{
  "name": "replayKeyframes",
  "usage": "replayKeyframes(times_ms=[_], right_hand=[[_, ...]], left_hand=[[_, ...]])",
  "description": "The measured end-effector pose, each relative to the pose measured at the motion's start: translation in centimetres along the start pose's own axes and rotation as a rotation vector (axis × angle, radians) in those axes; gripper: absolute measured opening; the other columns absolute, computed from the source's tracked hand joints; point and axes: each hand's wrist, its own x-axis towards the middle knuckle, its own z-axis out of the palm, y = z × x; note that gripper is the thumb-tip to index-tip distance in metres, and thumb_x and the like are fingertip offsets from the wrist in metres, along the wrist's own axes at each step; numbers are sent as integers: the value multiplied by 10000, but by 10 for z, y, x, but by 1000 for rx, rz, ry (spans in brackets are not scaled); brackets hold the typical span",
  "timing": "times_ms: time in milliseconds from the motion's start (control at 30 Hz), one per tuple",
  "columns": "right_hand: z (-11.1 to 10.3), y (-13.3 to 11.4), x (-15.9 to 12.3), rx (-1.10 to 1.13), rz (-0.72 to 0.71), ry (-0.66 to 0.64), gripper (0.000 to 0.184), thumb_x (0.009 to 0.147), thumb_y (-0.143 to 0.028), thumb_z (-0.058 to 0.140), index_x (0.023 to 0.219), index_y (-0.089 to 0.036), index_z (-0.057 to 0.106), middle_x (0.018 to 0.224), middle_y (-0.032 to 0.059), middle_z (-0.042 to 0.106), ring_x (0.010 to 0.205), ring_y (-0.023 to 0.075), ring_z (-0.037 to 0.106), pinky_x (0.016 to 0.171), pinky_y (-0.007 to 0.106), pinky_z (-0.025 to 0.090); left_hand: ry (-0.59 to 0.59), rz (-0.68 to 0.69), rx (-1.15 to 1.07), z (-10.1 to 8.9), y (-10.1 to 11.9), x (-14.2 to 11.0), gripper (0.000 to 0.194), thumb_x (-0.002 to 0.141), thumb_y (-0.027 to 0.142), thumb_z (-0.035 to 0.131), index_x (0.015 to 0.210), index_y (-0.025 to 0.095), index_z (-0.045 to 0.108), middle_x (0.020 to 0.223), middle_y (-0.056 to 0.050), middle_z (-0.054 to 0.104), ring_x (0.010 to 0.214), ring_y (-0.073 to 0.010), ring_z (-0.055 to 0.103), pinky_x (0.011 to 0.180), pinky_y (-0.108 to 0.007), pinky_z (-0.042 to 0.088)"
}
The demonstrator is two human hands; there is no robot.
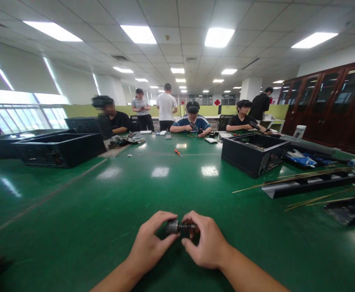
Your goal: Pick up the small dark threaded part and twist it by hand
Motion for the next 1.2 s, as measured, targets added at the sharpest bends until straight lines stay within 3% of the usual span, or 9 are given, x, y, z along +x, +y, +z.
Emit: replayKeyframes(times_ms=[167,300,667,1200], right_hand=[[-1,3,-1,-28,1,61,392,706,-137,684,1078,-227,598,858,3,671,712,169,620,687,278,476],[-2,4,-2,-36,-53,88,303,734,-152,673,1030,-212,648,890,34,686,757,185,631,706,287,485],[-1,1,1,-54,-101,89,102,776,-150,659,864,-201,662,786,20,663,720,171,612,674,274,457],[-3,0,1,-64,-80,83,50,787,-172,658,833,-188,659,747,16,646,687,165,604,652,270,445]], left_hand=[[18,5,-47,-1,5,0,303,749,73,740,999,225,659,974,-27,681,931,-177,644,851,-300,512],[11,16,-94,1,8,0,285,769,69,716,998,232,668,967,-19,678,911,-157,649,831,-268,514],[7,22,-83,2,10,-3,271,757,96,738,984,227,670,955,-20,680,893,-160,657,808,-267,523],[1,11,-58,2,11,-3,239,766,126,734,977,222,677,943,-36,685,883,-173,661,804,-287,534]])
